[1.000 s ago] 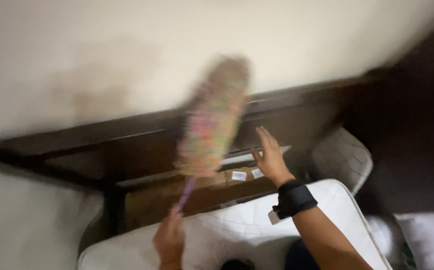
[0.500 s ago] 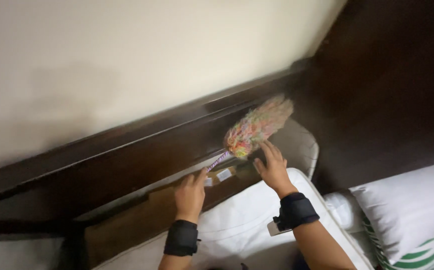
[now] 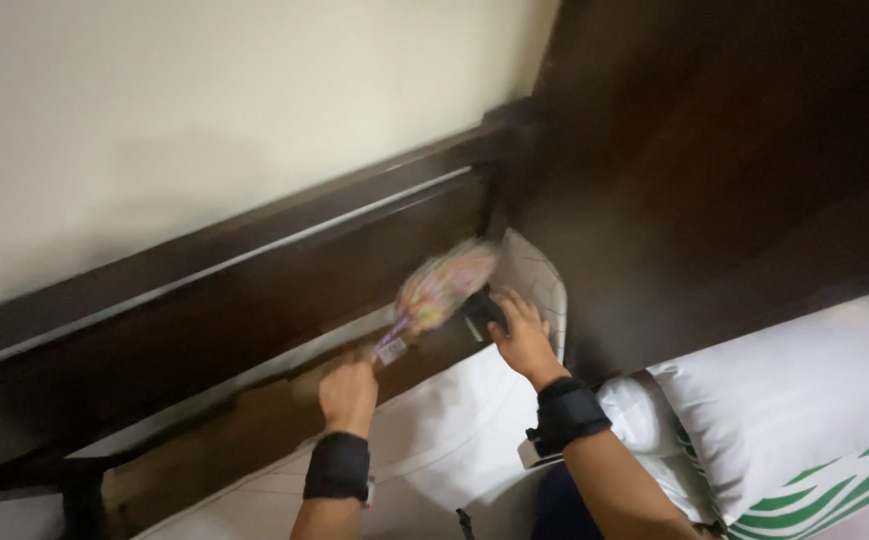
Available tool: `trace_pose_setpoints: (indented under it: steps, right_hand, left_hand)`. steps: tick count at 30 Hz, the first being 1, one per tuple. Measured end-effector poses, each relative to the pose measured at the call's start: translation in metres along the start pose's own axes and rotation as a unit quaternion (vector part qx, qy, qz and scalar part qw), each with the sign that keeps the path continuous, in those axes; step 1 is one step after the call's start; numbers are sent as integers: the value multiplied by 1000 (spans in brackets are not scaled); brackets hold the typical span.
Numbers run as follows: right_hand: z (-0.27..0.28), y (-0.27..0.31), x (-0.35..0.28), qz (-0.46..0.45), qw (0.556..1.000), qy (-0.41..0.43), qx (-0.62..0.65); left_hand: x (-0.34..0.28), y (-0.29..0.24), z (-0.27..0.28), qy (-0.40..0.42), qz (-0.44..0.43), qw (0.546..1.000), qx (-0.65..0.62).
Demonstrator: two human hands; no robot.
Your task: The person uses a duster to clean dust from a wall-mounted air conditioner, the wall below it, a pink curtain, and the wooden headboard of a bed. The person moves around the room to reach different surfaces while dusting.
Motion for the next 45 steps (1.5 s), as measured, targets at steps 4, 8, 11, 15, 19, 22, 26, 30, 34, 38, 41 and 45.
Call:
trace_pose_setpoints:
  steps: [4, 8, 11, 15, 19, 22, 26, 30, 34, 38, 41, 45]
  right_hand:
    - [-20, -71, -10, -53, 998, 16, -28]
    - [-9, -92, -31, -101, 994, 27, -26]
    - [1, -97, -36, -121, 992, 27, -15]
    - [5, -114, -34, -117, 992, 37, -1]
    - [-17, -142, -44, -91, 995, 36, 13]
    - [-10, -144, -50, -71, 996, 44, 15]
    - [17, -136, -38, -24, 997, 61, 34]
    - [38, -112, -15, 95, 991, 24, 88]
    - [61, -92, -5, 105, 986, 56, 120]
    - [37, -120, 2, 91, 990, 74, 77]
    - [63, -108, 16, 93, 993, 39, 60]
    - [87, -100, 30, 75, 988, -46, 127]
  left_hand:
    - [-20, -32, 34, -29, 29, 999, -28]
    - [-31, -69, 16, 10, 28, 995, -91]
    - [-36, -73, -7, -27, 20, 991, -128]
    - [-50, -71, -31, 88, 82, 992, -43]
    - [-60, -91, -28, -54, 15, 979, -198]
    - [-58, -132, -30, -62, 54, 960, -266]
    - [-65, -173, -83, 46, 77, 958, -274]
    - [-49, -198, -91, 59, 118, 937, -324]
    - [-11, -234, -51, -45, 19, 904, -425]
    - [36, -265, -15, -152, -128, 889, -413]
    - [73, -274, -6, -140, -64, 899, -410]
    - [100, -285, 38, -140, 3, 876, -461]
Point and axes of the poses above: each hand's wrist, its own x-axis towards the middle knuckle, its own z-axis out of the back of the hand, y = z × x, the point moved 5 cm from there along x, towards the middle knuckle, and after that the axes turned 3 degrees about -x, right-handed, at the moved point
